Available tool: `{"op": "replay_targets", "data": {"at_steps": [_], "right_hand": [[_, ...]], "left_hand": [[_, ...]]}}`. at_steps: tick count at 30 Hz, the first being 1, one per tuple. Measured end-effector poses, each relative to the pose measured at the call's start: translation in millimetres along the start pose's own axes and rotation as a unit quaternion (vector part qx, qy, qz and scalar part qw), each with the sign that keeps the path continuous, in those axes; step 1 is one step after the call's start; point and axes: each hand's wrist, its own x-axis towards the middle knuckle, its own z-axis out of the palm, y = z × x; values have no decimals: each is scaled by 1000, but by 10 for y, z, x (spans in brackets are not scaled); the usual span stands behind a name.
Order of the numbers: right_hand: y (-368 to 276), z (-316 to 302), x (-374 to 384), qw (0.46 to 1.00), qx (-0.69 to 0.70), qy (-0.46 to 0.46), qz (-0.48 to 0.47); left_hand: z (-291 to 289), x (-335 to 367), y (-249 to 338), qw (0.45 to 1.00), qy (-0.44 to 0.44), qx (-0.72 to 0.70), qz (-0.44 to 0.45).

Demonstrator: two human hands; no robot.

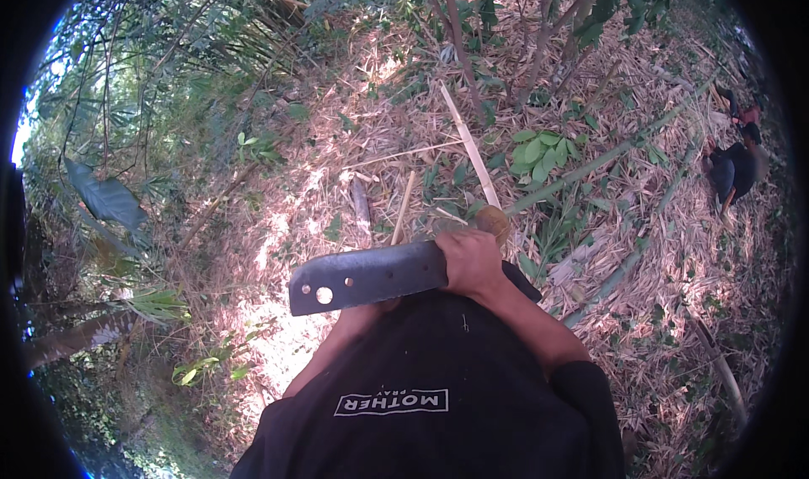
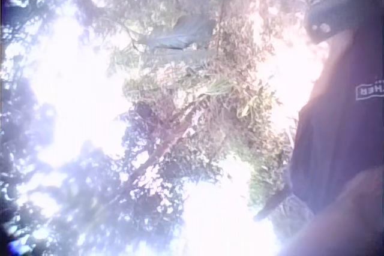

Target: The person uses a large machete to split a piece of bamboo into thin strips. They hold the bamboo against a large rock and repeatedly strike it with the machete to separate the layers into fine slivers.

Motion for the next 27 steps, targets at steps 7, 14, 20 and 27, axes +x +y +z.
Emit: {"op": "replay_targets", "data": {"at_steps": [7, 14, 20, 27], "right_hand": [[58, -15, 72, 993, -23, -68, 91], [115, 112, 98, 982, -59, -111, 143], [91, 109, 74, 994, -42, -96, 32], [59, 216, 118, 993, -34, -104, 49]], "left_hand": [[-388, 48, 432, 811, -87, -454, -358], [-411, 56, 493, 804, -58, -463, -370], [-394, -109, 384, 877, -38, -332, -346], [-201, -266, 125, 939, 24, -210, -272]]}}
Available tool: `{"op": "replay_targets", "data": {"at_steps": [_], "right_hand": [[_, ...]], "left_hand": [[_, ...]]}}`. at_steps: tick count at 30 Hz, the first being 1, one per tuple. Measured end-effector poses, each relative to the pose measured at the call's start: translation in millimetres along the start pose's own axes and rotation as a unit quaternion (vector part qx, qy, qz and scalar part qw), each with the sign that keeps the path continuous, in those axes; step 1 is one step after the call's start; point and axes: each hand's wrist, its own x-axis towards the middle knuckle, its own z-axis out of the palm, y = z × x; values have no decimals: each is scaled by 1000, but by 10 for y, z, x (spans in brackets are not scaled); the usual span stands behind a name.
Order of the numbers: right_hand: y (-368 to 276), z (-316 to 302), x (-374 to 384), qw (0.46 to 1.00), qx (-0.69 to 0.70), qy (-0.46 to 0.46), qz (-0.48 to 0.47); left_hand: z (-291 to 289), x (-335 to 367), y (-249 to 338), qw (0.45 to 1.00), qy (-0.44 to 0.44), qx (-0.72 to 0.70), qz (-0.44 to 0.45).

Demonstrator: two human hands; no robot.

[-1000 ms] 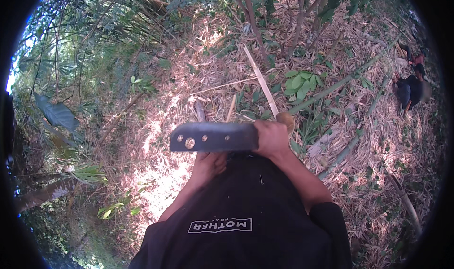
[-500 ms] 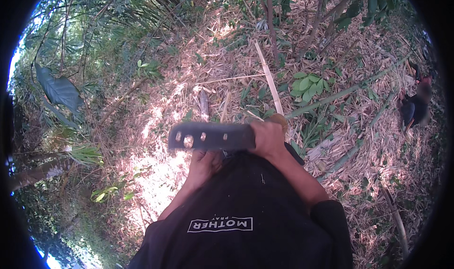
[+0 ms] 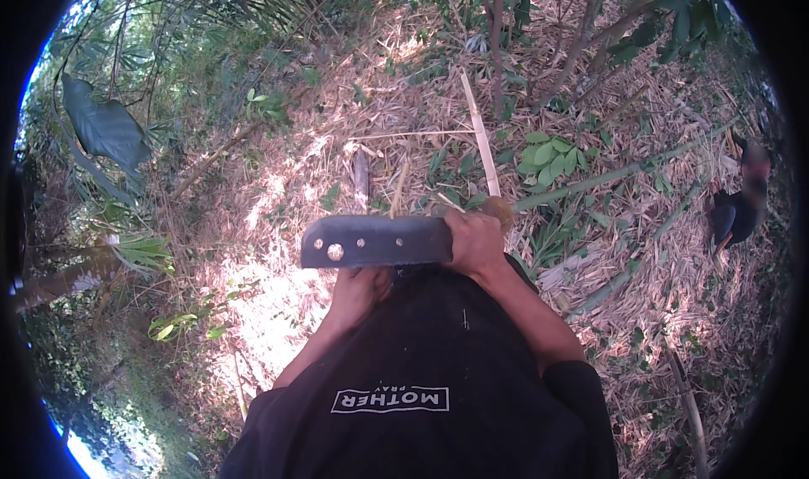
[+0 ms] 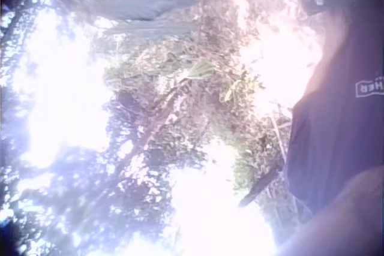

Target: The person uses a large machete to split a piece of bamboo into thin strips. They hold the bamboo against a large rock and repeatedly strike it with the machete to separate the layers into fine slivers.

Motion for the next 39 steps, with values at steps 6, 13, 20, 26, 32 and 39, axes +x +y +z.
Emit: {"op": "replay_targets", "data": {"at_steps": [6, 13, 20, 26, 32, 39], "right_hand": [[226, -29, 161, 989, -41, -33, 135], [68, -198, 96, 999, -23, -19, -40], [17, -168, 63, 999, 10, -34, -22], [276, -108, 52, 997, -12, -56, 49], [418, -61, 29, 994, -16, -12, 110], [314, -126, 41, 998, 23, 5, 59]], "left_hand": [[14, -53, 507, 968, -91, -203, -118], [16, -54, 281, 994, -64, -52, -67], [29, -69, 366, 995, -71, -18, -72], [68, 40, 418, 994, -86, -17, -62], [138, -38, 678, 991, -93, -39, -94], [167, -32, 626, 992, -92, 55, -61]]}}
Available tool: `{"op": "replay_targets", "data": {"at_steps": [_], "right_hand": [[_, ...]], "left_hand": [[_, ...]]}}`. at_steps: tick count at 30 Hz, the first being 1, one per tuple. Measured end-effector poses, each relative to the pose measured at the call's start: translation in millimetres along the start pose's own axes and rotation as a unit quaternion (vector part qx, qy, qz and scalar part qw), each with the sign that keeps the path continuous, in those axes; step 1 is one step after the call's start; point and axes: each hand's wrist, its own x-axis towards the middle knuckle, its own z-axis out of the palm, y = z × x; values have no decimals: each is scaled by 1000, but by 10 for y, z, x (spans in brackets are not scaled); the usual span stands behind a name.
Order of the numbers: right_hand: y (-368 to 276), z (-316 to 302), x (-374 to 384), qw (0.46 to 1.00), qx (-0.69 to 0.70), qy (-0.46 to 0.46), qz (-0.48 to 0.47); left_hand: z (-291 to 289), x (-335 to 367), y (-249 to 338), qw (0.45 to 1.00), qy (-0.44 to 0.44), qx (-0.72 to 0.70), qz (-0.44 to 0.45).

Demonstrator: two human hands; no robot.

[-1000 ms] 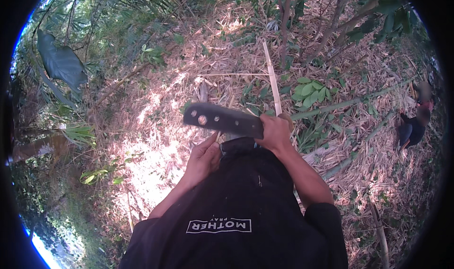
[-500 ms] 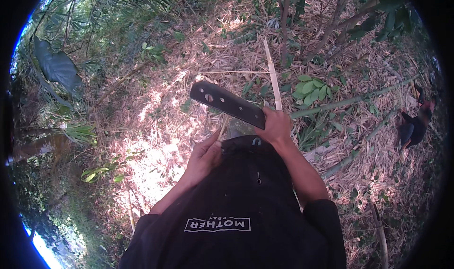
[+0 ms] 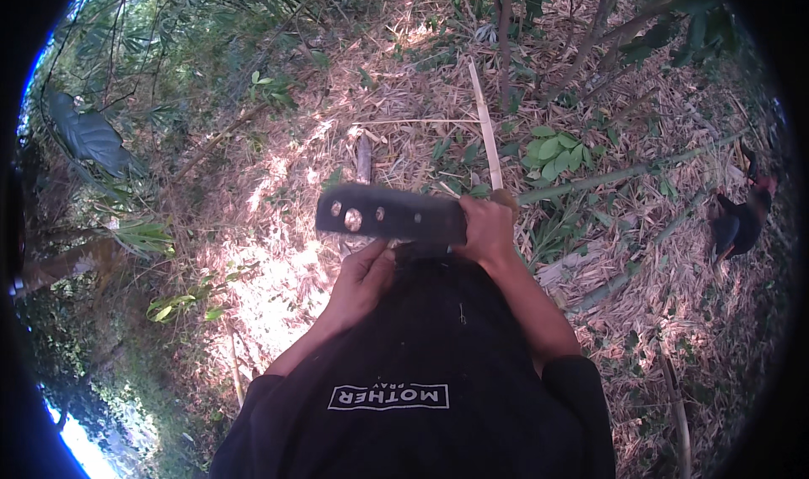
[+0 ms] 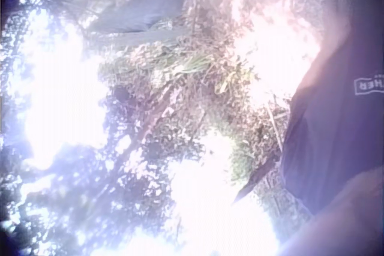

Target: The person uses a large machete to split a piece of bamboo into thin strips. They hold the bamboo against a large rock and repeatedly strike it with the machete to separate the layers into fine slivers.

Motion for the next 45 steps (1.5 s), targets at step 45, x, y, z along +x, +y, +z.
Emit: {"op": "replay_targets", "data": {"at_steps": [45], "right_hand": [[644, -210, -237, 956, 18, -14, 294]], "left_hand": [[221, 143, 77, 971, 5, -237, -29]]}}
